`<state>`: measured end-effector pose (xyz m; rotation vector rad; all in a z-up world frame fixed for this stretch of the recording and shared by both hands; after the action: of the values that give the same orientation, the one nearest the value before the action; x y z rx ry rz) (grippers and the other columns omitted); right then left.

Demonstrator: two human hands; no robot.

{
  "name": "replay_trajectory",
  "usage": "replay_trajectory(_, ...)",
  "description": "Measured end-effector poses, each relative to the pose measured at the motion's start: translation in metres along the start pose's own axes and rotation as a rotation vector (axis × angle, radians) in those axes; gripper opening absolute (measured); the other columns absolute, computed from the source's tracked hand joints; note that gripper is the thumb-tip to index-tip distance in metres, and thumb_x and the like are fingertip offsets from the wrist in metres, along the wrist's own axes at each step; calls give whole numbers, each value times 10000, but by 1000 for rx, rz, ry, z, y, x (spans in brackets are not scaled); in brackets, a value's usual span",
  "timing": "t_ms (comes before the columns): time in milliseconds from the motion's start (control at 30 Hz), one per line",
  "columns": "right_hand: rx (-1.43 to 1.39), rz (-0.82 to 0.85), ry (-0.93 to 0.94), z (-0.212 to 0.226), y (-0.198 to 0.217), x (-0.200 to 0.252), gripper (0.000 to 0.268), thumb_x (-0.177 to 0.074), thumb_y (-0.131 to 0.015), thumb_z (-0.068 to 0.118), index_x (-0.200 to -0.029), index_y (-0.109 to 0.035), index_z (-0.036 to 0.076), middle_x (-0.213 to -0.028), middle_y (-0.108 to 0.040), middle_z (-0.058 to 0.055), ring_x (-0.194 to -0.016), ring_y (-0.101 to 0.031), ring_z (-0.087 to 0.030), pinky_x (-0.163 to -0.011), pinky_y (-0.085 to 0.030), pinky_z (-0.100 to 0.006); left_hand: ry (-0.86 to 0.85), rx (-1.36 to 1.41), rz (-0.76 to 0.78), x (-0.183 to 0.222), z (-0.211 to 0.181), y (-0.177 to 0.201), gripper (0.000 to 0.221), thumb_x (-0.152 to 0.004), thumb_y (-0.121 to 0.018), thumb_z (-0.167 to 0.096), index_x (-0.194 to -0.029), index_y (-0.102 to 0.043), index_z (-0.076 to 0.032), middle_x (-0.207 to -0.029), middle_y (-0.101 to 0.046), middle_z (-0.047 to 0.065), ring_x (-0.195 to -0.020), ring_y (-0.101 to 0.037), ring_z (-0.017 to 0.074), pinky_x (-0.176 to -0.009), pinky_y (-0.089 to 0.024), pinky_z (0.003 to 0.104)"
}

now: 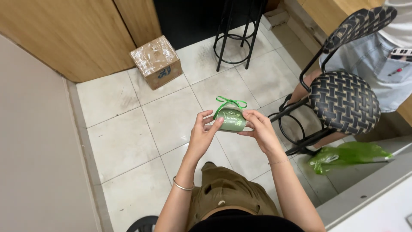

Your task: Inspecting and organizing small green-packaged candle or gift items on a shelf and a workbench.

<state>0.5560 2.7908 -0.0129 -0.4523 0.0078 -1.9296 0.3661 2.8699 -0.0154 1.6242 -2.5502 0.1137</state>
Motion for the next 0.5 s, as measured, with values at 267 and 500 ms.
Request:
replay_trajectory(267, -15, -75, -36, 26, 31, -91, 315, -977, -623, 270, -1194, -665, 45, -1131, -678, -34, -1033, -666, -163, -844, -598, -418, 39, 51, 118, -112, 12, -29, 670, -900, -738, -413, -1376, -487, -14, -1270, -658, 213, -1060, -696, 226, -866, -563, 333)
replay_trajectory(500, -67, -190, -34, 43, 50, -162, 323, -988, -610, 274, -1189, -665, 27, -1163, -689, -55, -1052, -669, -178, -859, -598, -433, 97, 0, 294, -211, 4, -47, 660, -887, -734, -410, -1369, -503, -22, -1236, -674, 166, -1006, -694, 191, -796, -545, 315)
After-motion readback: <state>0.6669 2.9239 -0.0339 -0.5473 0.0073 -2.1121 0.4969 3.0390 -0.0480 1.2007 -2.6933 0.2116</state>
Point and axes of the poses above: each hand's wrist, its own x-axis away from the middle knuckle, its own y-axis out of the back of the hand, z = x × y, the point moved 7 cm from there along -x, towards the middle knuckle
